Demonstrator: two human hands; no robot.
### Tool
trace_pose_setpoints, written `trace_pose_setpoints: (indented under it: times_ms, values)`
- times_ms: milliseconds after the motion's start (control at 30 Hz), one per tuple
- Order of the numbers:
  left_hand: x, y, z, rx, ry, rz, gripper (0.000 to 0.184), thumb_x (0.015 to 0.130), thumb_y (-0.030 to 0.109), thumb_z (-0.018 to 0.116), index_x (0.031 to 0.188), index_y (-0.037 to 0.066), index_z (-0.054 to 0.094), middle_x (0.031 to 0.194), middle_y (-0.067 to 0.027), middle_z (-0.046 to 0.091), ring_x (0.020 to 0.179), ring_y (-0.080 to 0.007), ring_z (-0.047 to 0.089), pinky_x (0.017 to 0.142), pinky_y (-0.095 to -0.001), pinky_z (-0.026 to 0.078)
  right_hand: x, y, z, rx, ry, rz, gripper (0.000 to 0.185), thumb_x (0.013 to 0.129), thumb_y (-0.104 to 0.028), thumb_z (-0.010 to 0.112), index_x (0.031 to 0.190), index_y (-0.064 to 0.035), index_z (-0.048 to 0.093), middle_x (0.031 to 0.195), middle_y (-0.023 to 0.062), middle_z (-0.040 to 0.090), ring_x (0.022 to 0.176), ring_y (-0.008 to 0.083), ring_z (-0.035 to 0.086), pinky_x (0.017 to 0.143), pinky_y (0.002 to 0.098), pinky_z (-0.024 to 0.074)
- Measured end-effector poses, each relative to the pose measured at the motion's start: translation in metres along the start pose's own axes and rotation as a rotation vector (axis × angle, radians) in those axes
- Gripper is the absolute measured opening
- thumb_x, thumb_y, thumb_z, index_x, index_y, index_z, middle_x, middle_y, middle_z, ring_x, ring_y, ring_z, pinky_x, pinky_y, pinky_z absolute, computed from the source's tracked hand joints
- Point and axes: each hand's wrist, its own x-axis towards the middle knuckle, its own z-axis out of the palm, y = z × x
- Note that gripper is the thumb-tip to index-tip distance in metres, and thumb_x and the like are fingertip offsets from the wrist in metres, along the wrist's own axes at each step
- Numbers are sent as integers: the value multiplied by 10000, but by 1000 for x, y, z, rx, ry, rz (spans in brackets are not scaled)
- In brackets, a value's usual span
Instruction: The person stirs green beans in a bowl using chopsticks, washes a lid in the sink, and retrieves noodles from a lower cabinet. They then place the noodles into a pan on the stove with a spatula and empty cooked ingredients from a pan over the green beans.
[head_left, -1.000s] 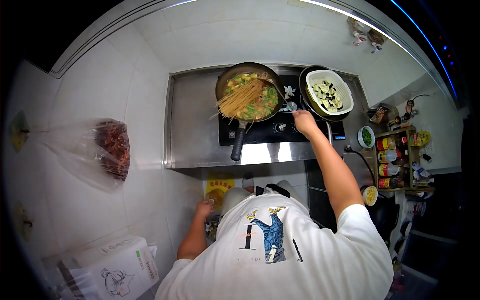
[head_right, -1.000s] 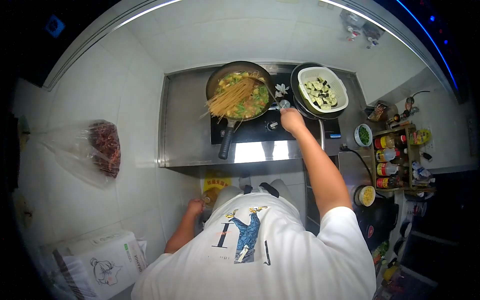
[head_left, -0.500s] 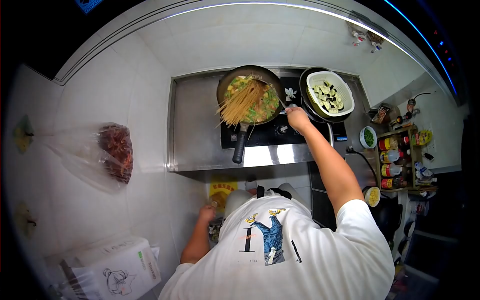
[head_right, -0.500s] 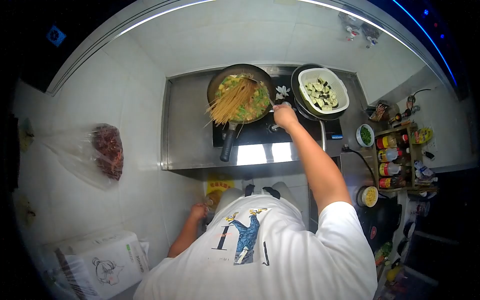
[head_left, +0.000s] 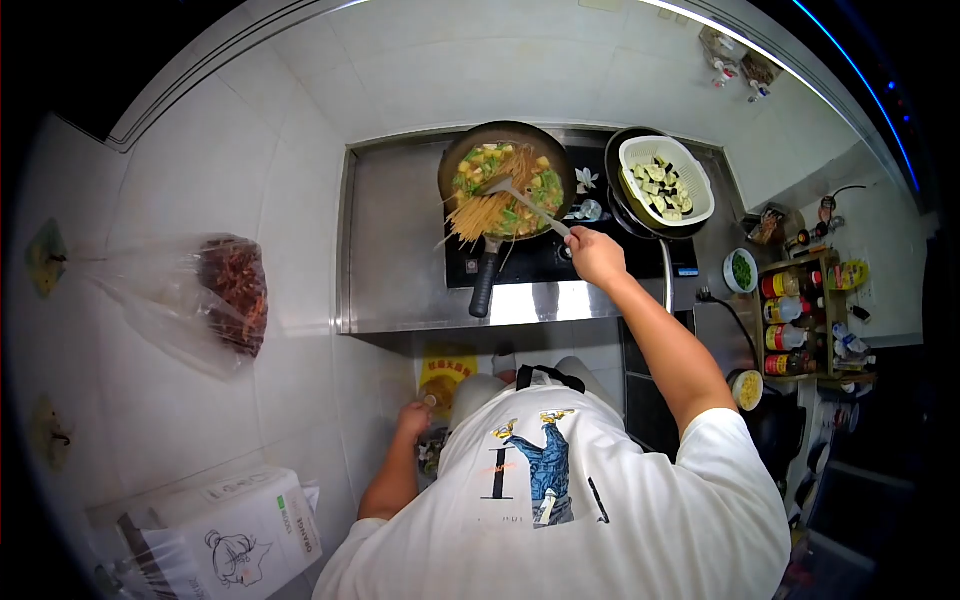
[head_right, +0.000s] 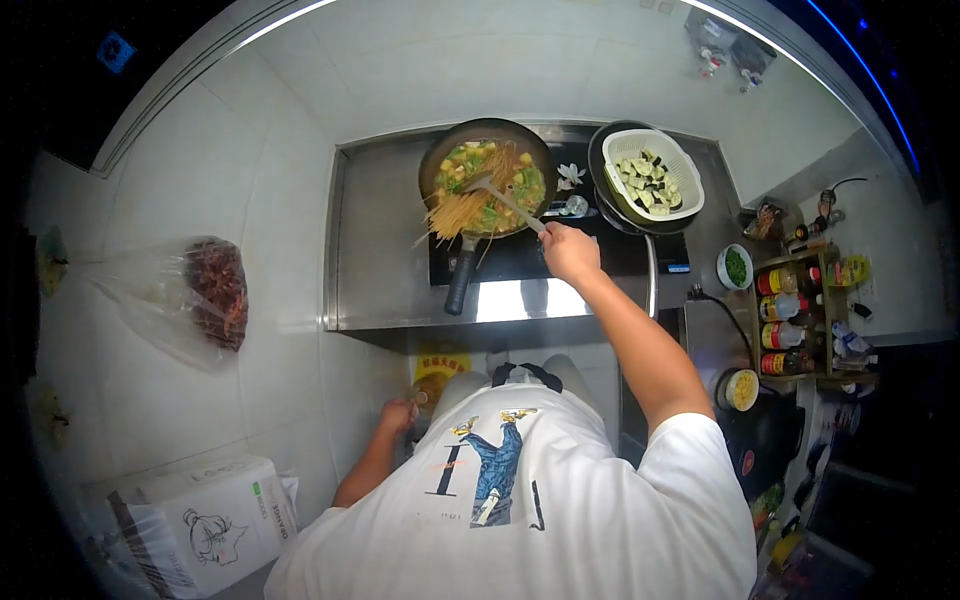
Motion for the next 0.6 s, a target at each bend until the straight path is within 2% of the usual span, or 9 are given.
trace_pose_setpoints:
  times_ms: [133, 233, 333, 400, 433, 467, 500, 533, 600]
  values:
    - [8, -10, -1, -62, -12, 9, 165, 845, 191, 620, 776, 42, 637, 632, -36, 598, 496, -144, 538, 483, -292, 430, -12, 3, 16, 93, 198, 8, 272, 925, -307, 508, 1019, -88, 639, 878, 175, 673, 846, 376, 634, 733, 469, 490]
    - [12, -12, -3, -97, 11, 36, 185, 852, 206, 621, 761, 45, 630, 621, -32, 591, 494, -141, 534, 477, -296, 424, -12, 10, 39, 193, 160, 90, 287, 906, -334, 542, 981, -73, 634, 859, 187, 663, 832, 383, 627, 733, 456, 490]
    - [2, -8, -7, 18, -10, 46, 203, 858, 217, 623, 741, 51, 622, 610, -29, 583, 489, -142, 530, 473, -297, 424, -7, 28, 76, 268, 138, 145, 319, 880, -354, 582, 927, -40, 619, 803, 206, 636, 803, 395, 612, 711, 449, 482]
    - [-6, -5, -10, 24, -6, 44, 216, 857, 216, 616, 717, 51, 614, 600, -31, 577, 485, -146, 530, 468, -299, 426, -3, 41, 97, 332, 56, 200, 337, 890, -363, 577, 903, -29, 617, 738, 166, 634, 672, 319, 620, 632, 401, 494]
    - [4, -14, -13, 40, -7, 39, 216, 857, 216, 616, 717, 51, 614, 600, -31, 577, 485, -146, 530, 468, -299, 426, -1, 47, 106, 340, 53, 214, 337, 890, -363, 577, 903, -29, 617, 738, 166, 634, 672, 319, 620, 632, 401, 494]
    - [14, -24, -18, 231, -55, 248, 217, 856, 215, 611, 715, 50, 617, 600, -33, 578, 482, -146, 530, 466, -301, 428, 0, 54, 115, 456, 11, 246, 359, 894, -381, 573, 891, -25, 615, 718, 131, 629, 617, 260, 604, 591, 366, 490]
    - [13, -28, -19, 336, -90, 343, 218, 855, 215, 608, 714, 50, 618, 601, -34, 578, 481, -146, 531, 465, -301, 429, -4, 60, 123, 572, -33, 281, 383, 899, -400, 568, 879, -21, 613, 697, 97, 624, 562, 200, 588, 550, 330, 485]
    - [4, -24, -20, 437, -116, 444, 218, 855, 215, 606, 713, 49, 620, 601, -34, 578, 480, -146, 531, 464, -302, 430, -11, 61, 120, 663, -43, 325, 475, 865, -484, 558, 936, -24, 652, 854, 200, 655, 870, 354, 631, 759, 405, 485]
    - [-7, -5, -12, 198, -49, 85, 203, 852, 208, 596, 729, 51, 635, 592, -31, 574, 481, -145, 533, 463, -304, 437, -27, 63, 110, 634, -3, 356, 522, 885, -515, 517, 999, -22, 647, 897, 203, 663, 893, 350, 633, 792, 392, 486]
